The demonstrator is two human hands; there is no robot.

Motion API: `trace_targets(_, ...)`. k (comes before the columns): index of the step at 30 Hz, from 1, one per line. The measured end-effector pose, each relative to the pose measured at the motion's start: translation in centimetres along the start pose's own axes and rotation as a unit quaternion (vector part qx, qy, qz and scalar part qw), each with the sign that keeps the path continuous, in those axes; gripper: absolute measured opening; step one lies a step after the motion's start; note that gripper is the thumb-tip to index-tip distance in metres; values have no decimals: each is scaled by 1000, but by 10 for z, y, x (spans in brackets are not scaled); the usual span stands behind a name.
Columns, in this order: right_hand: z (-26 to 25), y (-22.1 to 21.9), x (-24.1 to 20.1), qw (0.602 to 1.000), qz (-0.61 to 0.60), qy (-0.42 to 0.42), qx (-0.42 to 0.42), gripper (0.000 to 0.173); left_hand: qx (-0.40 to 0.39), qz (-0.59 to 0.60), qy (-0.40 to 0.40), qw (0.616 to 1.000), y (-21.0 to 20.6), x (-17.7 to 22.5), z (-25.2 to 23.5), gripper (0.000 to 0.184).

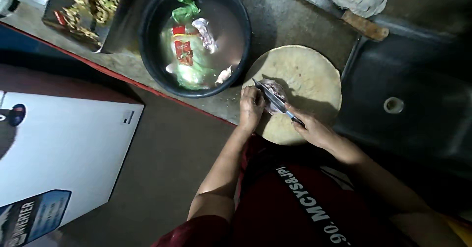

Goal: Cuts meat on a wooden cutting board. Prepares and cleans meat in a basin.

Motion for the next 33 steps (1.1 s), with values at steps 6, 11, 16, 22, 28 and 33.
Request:
trace_targets(6, 23, 5, 11, 997, 50, -34, -39, 59, 11, 34, -5, 999, -3, -6, 7, 4)
trace_targets(11, -5, 4, -4, 999, 38, -5, -3, 59, 12, 43, 3, 999, -5, -6, 5, 5)
trace_targets(16, 23, 6, 15, 997, -19, -27, -67, 60, 32, 58, 18, 998, -4, -15, 13, 7)
trace_targets(22, 40, 24, 15, 998, -5, -30, -62, 60, 67, 110, 59, 990, -1, -16, 23, 18)
trace_targets(28, 44, 32, 14, 996, 85, -16, -18, 59, 19, 39, 87, 995, -2, -2, 16, 25)
trace_targets(33, 43, 26, 5, 994, 107, -26, -15, 61, -44, 0, 103, 994, -1, 1, 4, 20)
Point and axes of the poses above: each hand's wrist, its own z-axis away from the middle knuckle, its own y-axis out of the back of the hand, x = y × z, the point moved 7 cm from there along -z, towards the middle knuckle, and after that the axes turned 1 degree about -y, right-handed, at the moved point
